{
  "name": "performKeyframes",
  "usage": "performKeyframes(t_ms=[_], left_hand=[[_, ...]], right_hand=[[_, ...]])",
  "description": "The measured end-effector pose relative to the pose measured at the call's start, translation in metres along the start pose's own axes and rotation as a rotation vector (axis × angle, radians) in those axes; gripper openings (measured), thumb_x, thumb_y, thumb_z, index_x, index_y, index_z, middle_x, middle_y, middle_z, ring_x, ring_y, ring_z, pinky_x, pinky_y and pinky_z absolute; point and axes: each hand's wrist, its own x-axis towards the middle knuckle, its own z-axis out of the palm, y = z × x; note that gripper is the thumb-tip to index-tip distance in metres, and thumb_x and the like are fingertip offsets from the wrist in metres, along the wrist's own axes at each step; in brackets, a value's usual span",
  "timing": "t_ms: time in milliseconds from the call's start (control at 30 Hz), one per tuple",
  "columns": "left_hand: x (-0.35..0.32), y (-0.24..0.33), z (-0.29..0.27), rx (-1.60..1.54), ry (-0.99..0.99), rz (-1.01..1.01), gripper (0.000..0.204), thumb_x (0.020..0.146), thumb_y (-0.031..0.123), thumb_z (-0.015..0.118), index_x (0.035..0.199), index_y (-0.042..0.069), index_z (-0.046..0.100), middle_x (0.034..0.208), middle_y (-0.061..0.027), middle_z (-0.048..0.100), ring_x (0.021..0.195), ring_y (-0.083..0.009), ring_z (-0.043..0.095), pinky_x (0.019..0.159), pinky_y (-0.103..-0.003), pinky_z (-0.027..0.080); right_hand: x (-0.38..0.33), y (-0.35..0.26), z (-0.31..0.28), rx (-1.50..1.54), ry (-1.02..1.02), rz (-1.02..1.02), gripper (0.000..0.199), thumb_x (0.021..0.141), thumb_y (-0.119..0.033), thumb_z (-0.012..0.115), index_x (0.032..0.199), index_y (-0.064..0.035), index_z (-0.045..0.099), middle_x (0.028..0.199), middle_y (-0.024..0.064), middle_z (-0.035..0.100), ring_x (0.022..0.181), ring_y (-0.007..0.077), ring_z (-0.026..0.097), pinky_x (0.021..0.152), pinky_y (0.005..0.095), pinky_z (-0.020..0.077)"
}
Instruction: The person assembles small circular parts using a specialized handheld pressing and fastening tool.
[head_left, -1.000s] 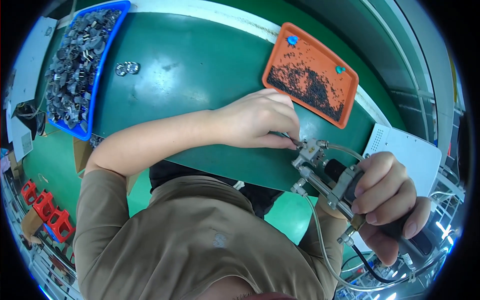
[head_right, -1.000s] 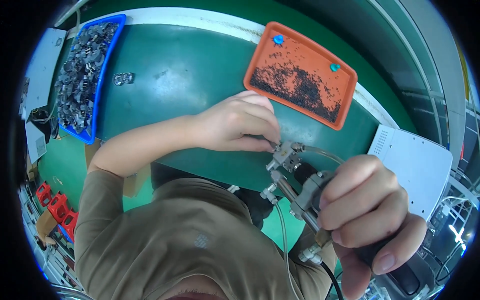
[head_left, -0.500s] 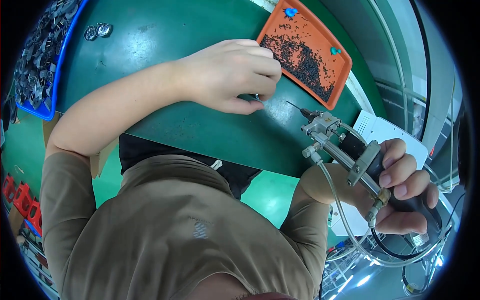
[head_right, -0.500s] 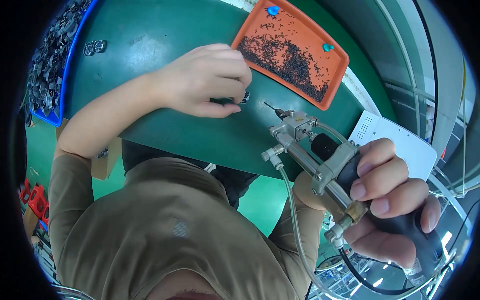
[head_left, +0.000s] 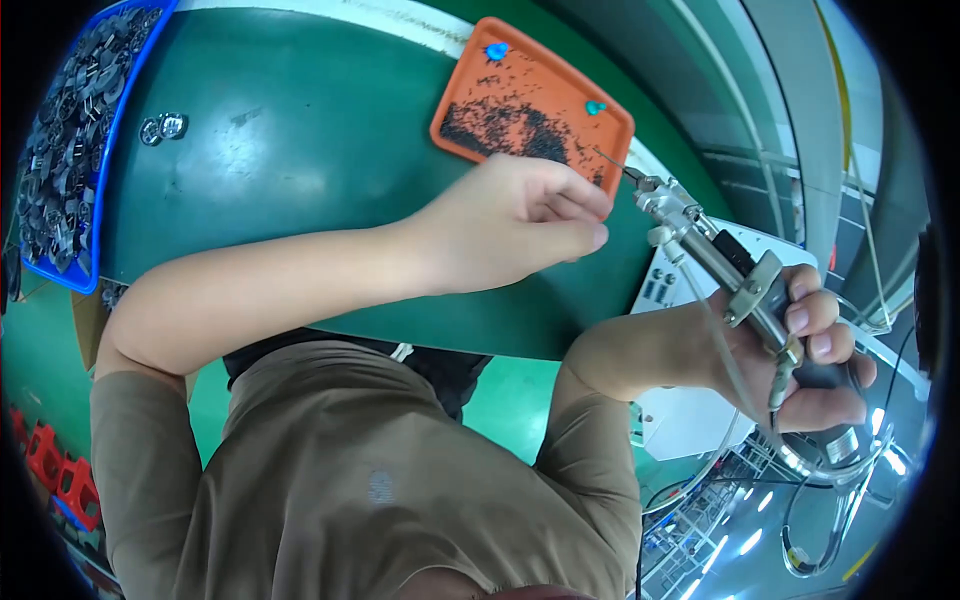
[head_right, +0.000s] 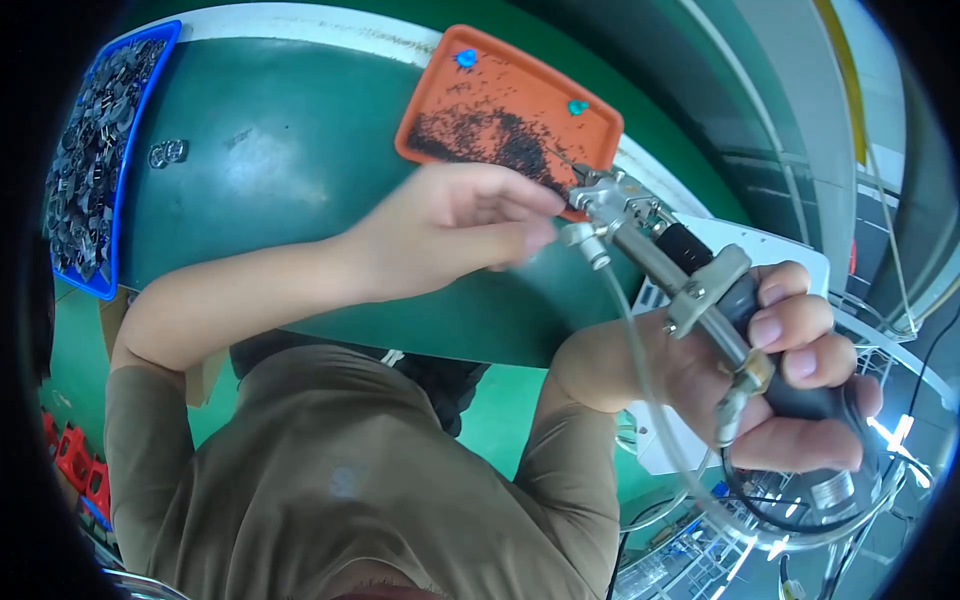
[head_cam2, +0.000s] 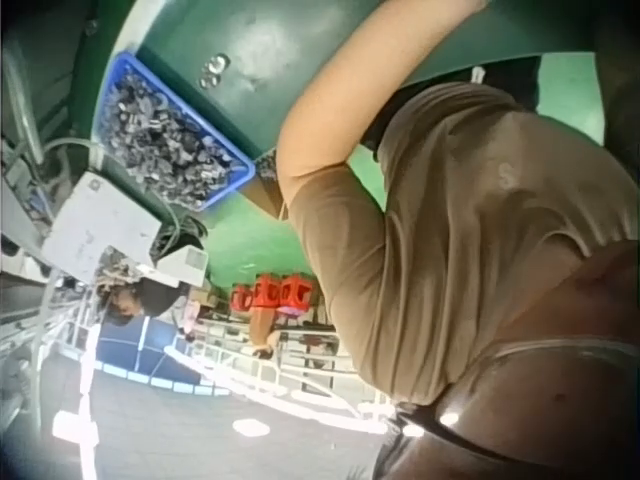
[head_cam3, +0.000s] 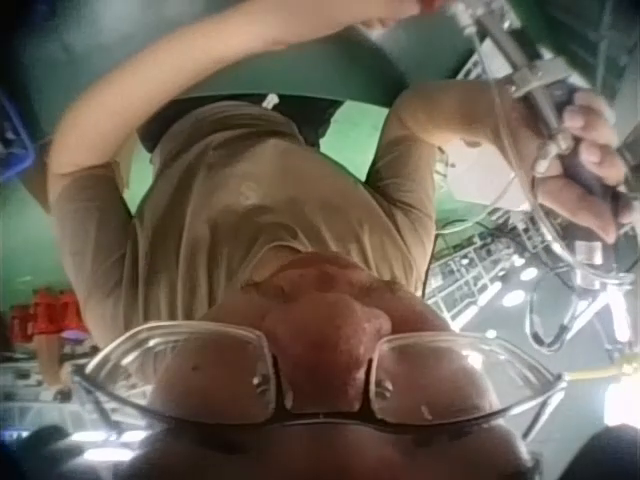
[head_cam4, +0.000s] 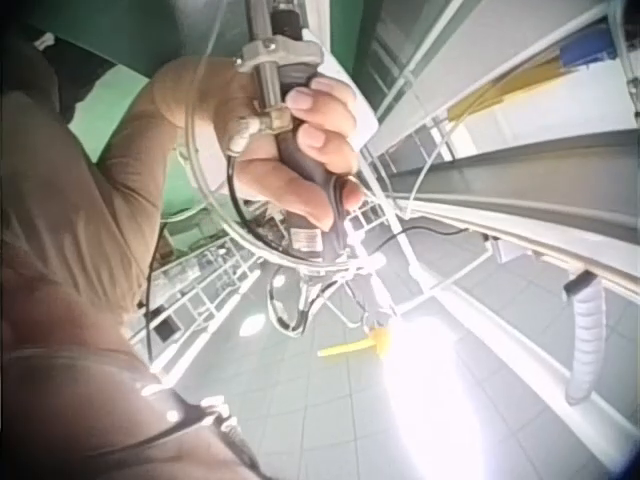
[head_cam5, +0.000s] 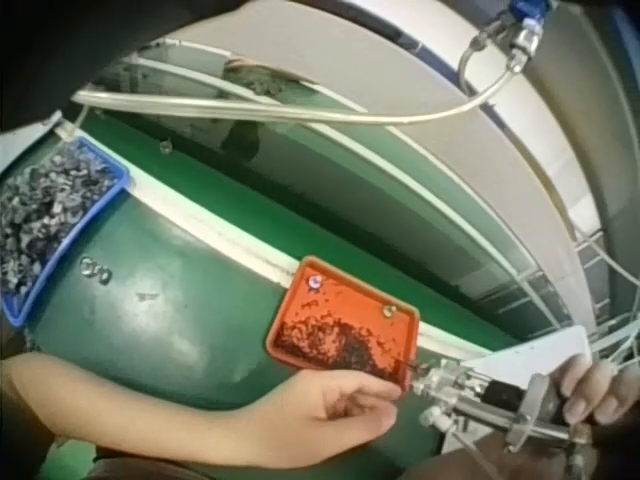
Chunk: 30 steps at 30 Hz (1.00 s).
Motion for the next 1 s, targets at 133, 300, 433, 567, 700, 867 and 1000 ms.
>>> performKeyframes(t_ms=[133, 300, 433, 567, 700, 867, 1000], left_hand=[[0.036, -0.011, 0.024, -0.574, -0.016, 0.083, 0.025, 0.106, 0.015, 0.058, 0.126, 0.001, 0.064, 0.121, -0.0057, 0.069, 0.11, -0.014, 0.066, 0.096, -0.031, 0.053], [0.05, -0.017, 0.026, -0.919, 0.02, 0.138, 0.024, 0.106, 0.01, 0.053, 0.128, 0.003, 0.061, 0.122, -0.0077, 0.069, 0.11, -0.0178, 0.066, 0.098, -0.034, 0.053], [0.049, -0.022, 0.023, -1.049, 0.053, 0.108, 0.025, 0.105, 0.01, 0.054, 0.128, 0.003, 0.062, 0.12, -0.0084, 0.069, 0.11, -0.0192, 0.067, 0.099, -0.035, 0.053], [0.046, -0.028, 0.016, -1.093, 0.017, 0.104, 0.025, 0.105, 0.011, 0.054, 0.127, 0.002, 0.063, 0.119, -0.0086, 0.07, 0.111, -0.0192, 0.066, 0.1, -0.035, 0.053], [0.048, -0.028, 0.014, -1.124, 0.018, 0.116, 0.026, 0.105, 0.012, 0.055, 0.127, 0.001, 0.064, 0.119, -0.0082, 0.07, 0.111, -0.0194, 0.066, 0.101, -0.036, 0.053], [0.044, -0.027, 0.014, -1.191, -0.021, 0.103, 0.024, 0.105, 0.014, 0.055, 0.123, 0.002, 0.065, 0.118, -0.0081, 0.07, 0.11, -0.0195, 0.067, 0.102, -0.036, 0.052], [0.043, -0.02, 0.014, -1.26, 0.095, -0.005, 0.019, 0.101, 0.016, 0.056, 0.112, 0.003, 0.065, 0.11, -0.0106, 0.07, 0.106, -0.0234, 0.069, 0.099, -0.038, 0.055]], right_hand=[[0.016, 0.01, 0.023, -0.048, 0.18, 0.054, 0.038, 0.106, -0.049, 0.051, 0.11, -0.0142, 0.064, 0.075, 0.0037, 0.067, 0.062, 0.0224, 0.061, 0.066, 0.041, 0.0498], [0.019, 0.021, 0.023, -0.037, 0.17, 0.053, 0.036, 0.107, -0.047, 0.049, 0.111, -0.0152, 0.064, 0.074, 0.0037, 0.067, 0.06, 0.022, 0.061, 0.063, 0.0392, 0.0493], [0.016, 0.029, 0.018, -0.007, 0.133, 0.057, 0.041, 0.108, -0.05, 0.046, 0.116, -0.0144, 0.063, 0.077, 0.0036, 0.066, 0.061, 0.0202, 0.059, 0.062, 0.0366, 0.0455], [0.013, 0.031, 0.018, 0.033, 0.08, 0.064, 0.046, 0.109, -0.054, 0.045, 0.121, -0.0126, 0.061, 0.082, 0.004, 0.066, 0.064, 0.0183, 0.057, 0.064, 0.0347, 0.0421], [0.009, 0.034, 0.017, 0.08, 0.03, 0.047, 0.046, 0.108, -0.054, 0.049, 0.123, -0.0124, 0.06, 0.083, 0.0044, 0.065, 0.065, 0.0184, 0.057, 0.069, 0.0364, 0.0437], [0.004, 0.029, 0.022, 0.038, 0.016, -0.008, 0.048, 0.108, -0.055, 0.047, 0.125, -0.0126, 0.059, 0.085, 0.0036, 0.063, 0.065, 0.0196, 0.057, 0.072, 0.0378, 0.0452], [-0.001, 0.031, 0.03, -0.005, 0.033, -0.035, 0.05, 0.108, -0.056, 0.046, 0.128, -0.0121, 0.059, 0.08, 0.0022, 0.058, 0.063, 0.0179, 0.053, 0.067, 0.0379, 0.0393]])
